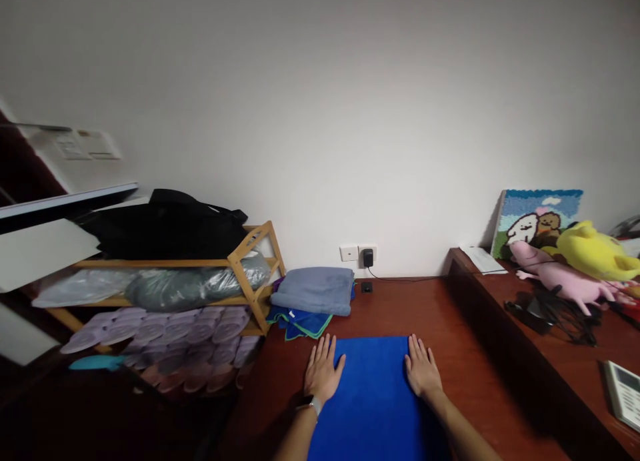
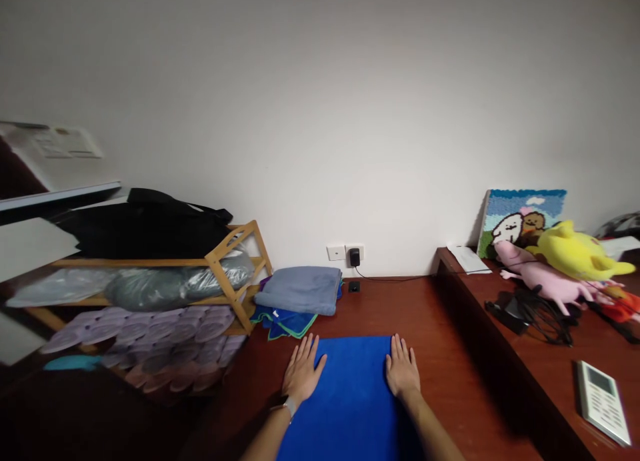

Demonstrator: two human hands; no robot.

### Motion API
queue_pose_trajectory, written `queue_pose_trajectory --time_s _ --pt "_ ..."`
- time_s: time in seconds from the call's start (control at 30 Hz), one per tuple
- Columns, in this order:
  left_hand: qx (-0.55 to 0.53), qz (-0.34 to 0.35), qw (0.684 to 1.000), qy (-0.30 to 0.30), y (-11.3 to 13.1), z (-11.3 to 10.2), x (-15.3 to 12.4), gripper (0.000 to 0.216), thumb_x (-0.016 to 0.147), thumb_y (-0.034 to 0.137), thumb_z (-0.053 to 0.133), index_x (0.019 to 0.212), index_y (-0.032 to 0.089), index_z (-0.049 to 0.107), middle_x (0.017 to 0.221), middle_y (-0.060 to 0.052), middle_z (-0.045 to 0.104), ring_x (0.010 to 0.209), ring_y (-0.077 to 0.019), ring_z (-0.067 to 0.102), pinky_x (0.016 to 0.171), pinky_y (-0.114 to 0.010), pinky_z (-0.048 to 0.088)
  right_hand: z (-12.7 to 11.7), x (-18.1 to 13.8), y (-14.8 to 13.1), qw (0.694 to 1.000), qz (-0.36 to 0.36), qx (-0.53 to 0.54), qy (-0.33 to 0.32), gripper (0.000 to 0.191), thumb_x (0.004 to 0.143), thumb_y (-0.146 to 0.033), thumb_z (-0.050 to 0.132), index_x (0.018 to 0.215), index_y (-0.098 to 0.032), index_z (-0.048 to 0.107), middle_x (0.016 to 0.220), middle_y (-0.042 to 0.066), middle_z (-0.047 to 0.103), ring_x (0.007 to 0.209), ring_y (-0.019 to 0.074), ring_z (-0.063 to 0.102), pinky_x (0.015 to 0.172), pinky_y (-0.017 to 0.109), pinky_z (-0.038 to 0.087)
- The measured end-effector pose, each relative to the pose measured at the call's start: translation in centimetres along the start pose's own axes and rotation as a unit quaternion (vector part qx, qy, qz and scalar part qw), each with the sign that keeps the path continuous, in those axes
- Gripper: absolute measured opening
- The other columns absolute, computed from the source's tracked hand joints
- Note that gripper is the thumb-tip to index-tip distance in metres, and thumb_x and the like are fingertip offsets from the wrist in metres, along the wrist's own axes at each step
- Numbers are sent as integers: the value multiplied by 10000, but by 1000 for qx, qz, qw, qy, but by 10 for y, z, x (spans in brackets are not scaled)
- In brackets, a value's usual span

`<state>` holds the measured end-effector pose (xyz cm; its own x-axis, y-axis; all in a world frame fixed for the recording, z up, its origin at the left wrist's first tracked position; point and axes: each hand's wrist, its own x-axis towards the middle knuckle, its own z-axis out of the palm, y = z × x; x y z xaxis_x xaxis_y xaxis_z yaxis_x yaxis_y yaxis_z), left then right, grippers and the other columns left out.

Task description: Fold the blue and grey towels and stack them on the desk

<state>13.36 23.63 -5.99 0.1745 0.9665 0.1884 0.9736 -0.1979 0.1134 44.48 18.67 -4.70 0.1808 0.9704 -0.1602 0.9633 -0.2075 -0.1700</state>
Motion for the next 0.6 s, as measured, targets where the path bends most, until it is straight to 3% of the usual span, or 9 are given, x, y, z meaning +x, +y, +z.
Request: queue_pose_trajectory --time_s 0.2,0.3,0.4,0.5,0.6 --pt "12 4 1000 -12 -6 -6 1 693 1020 565 287 1595 180 325 1672 -85 276 1549 -260 250 1268 -486 205 4 -2 -2 999 -2 18 26 680 1011 -415 108 1627 -127 124 1699 7 101 1576 189 73 1281 422 46" --pt "8 2 1000 19 12 -12 4 669 1028 507 283 1608 174 286 1669 -82 290 1550 -252 247 1277 -478 188 8 0 0 999 -9 30 36 682 1014 -430 116 1627 -133 139 1698 6 104 1577 197 68 1281 428 33" --pt "-24 41 998 51 69 -14 8 614 1054 425 200 1619 188 244 1677 -52 278 1563 -226 201 1289 -466 172 10 1 2 998 -14 41 40 685 1015 -438 118 1625 -127 138 1698 14 109 1577 199 66 1283 431 31" --pt "-93 142 985 -6 146 -3 10 602 1064 453 168 1608 219 275 1669 -35 292 1553 -206 234 1280 -446 219 10 1 3 999 -17 34 32 674 1012 -407 143 1621 -119 147 1699 28 103 1577 205 60 1283 441 38" --pt "-133 163 976 -55 195 14 8 613 1067 467 121 1603 221 287 1655 -44 322 1545 -197 255 1282 -445 226 12 2 4 999 -34 12 17 659 987 -330 211 1617 -138 191 1698 28 77 1578 215 42 1277 448 31"
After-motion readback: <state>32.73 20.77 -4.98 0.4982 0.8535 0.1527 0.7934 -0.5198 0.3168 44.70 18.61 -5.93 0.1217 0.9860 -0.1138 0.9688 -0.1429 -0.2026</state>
